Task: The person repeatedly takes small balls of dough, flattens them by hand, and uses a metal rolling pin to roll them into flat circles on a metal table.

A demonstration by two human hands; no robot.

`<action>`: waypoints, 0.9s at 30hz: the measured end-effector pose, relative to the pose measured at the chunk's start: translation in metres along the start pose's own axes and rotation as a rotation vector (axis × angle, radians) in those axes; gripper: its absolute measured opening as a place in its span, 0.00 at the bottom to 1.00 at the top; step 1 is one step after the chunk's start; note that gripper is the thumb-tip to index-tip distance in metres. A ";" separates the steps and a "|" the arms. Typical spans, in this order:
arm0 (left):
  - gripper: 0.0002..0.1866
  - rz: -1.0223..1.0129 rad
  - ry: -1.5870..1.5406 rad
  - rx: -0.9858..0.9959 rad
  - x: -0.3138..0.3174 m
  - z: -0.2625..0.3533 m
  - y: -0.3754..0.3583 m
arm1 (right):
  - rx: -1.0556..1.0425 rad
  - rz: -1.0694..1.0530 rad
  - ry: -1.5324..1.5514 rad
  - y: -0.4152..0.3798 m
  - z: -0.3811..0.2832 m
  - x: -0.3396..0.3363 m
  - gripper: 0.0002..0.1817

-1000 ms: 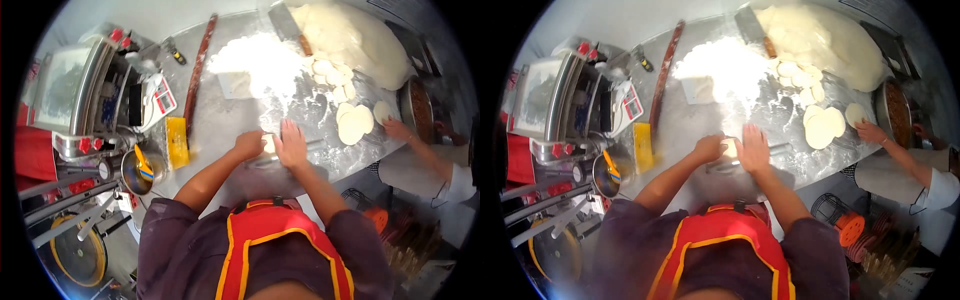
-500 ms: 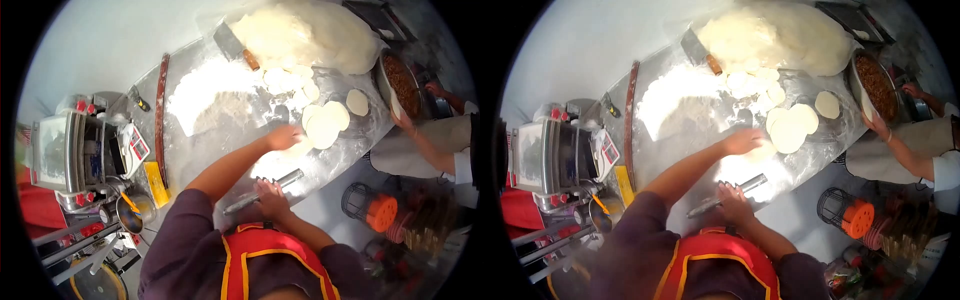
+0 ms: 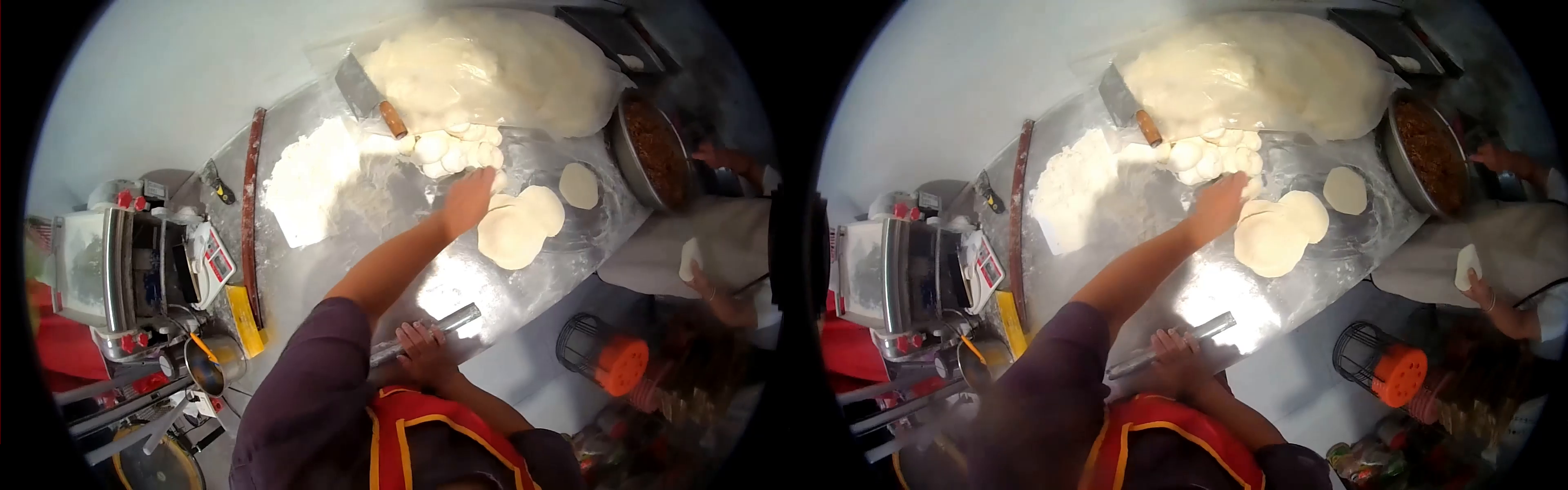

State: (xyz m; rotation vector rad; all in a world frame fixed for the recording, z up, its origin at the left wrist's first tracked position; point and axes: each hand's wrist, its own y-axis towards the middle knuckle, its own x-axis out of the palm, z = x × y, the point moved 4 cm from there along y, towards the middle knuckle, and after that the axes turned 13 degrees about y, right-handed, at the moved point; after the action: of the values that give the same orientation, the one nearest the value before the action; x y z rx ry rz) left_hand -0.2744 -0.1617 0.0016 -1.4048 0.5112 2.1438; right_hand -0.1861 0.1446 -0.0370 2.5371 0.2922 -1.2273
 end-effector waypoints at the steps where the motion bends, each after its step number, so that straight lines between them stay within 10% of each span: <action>1: 0.20 0.075 -0.054 -0.042 0.001 -0.017 -0.020 | 0.020 -0.033 0.007 0.001 0.001 0.002 0.30; 8: 0.21 0.232 0.139 -0.039 -0.021 -0.139 -0.156 | 0.155 -0.237 0.077 0.012 -0.002 -0.004 0.32; 15: 0.16 0.161 0.039 0.149 -0.013 -0.096 -0.285 | 0.133 -0.117 0.056 0.010 -0.006 -0.004 0.28; 27: 0.35 0.084 0.284 0.036 0.011 -0.063 -0.219 | 0.016 -0.053 -0.004 0.000 0.006 0.009 0.29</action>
State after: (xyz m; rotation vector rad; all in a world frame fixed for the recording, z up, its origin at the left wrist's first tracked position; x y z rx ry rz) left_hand -0.0989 -0.0219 -0.0392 -1.7057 0.7228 1.9971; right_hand -0.1850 0.1433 -0.0473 2.5553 0.3522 -1.2587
